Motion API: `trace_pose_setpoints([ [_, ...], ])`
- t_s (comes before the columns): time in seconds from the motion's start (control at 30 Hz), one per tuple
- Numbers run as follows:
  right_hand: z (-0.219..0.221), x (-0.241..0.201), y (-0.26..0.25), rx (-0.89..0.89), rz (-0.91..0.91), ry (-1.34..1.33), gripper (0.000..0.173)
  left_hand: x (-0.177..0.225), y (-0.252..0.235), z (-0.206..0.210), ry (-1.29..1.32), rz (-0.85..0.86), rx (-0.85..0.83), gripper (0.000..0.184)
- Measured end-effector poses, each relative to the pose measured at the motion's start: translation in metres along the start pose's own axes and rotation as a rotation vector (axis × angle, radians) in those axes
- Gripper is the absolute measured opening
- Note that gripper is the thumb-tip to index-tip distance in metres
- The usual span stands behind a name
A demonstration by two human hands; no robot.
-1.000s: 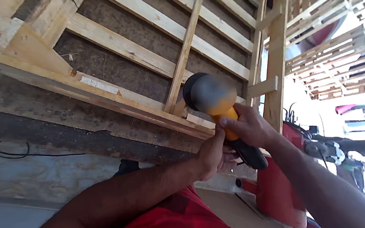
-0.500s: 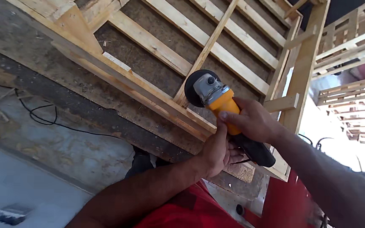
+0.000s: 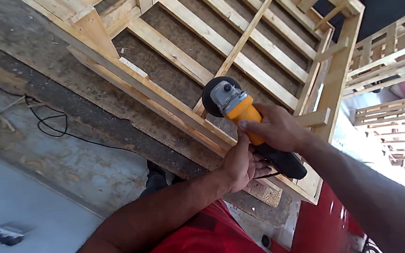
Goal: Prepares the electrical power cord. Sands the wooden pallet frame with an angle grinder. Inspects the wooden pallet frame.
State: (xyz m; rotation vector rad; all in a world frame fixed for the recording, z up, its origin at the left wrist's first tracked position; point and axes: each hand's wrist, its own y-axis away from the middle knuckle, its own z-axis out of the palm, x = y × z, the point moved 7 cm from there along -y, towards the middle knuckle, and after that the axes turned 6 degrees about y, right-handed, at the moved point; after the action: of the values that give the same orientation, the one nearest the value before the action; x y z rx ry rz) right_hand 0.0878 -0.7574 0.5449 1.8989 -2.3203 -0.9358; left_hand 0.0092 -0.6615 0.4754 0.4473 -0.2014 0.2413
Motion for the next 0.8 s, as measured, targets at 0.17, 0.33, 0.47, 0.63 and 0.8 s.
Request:
trace_pose_setpoints([
  [0.17,0.004,-0.005,0.002,-0.046,-0.052,0.001,0.051,-0.008,0.002,0.002,0.052,0.04,-0.045,0.1],
  [0.33,-0.002,-0.004,-0.001,-0.023,0.009,0.035,0.052,0.0,-0.001,0.004,0.014,0.034,-0.013,0.103],
  [0.47,-0.005,0.001,-0.004,-0.044,-0.002,0.014,0.051,0.002,-0.006,0.006,0.021,0.015,-0.011,0.101],
  [0.63,-0.006,-0.001,-0.004,-0.037,-0.008,0.0,0.052,0.001,-0.005,0.006,0.004,0.045,0.017,0.101],
  [0.8,-0.001,0.001,-0.014,-0.083,-0.057,-0.042,0.054,0.007,-0.005,0.003,0.018,0.034,0.028,0.101],
])
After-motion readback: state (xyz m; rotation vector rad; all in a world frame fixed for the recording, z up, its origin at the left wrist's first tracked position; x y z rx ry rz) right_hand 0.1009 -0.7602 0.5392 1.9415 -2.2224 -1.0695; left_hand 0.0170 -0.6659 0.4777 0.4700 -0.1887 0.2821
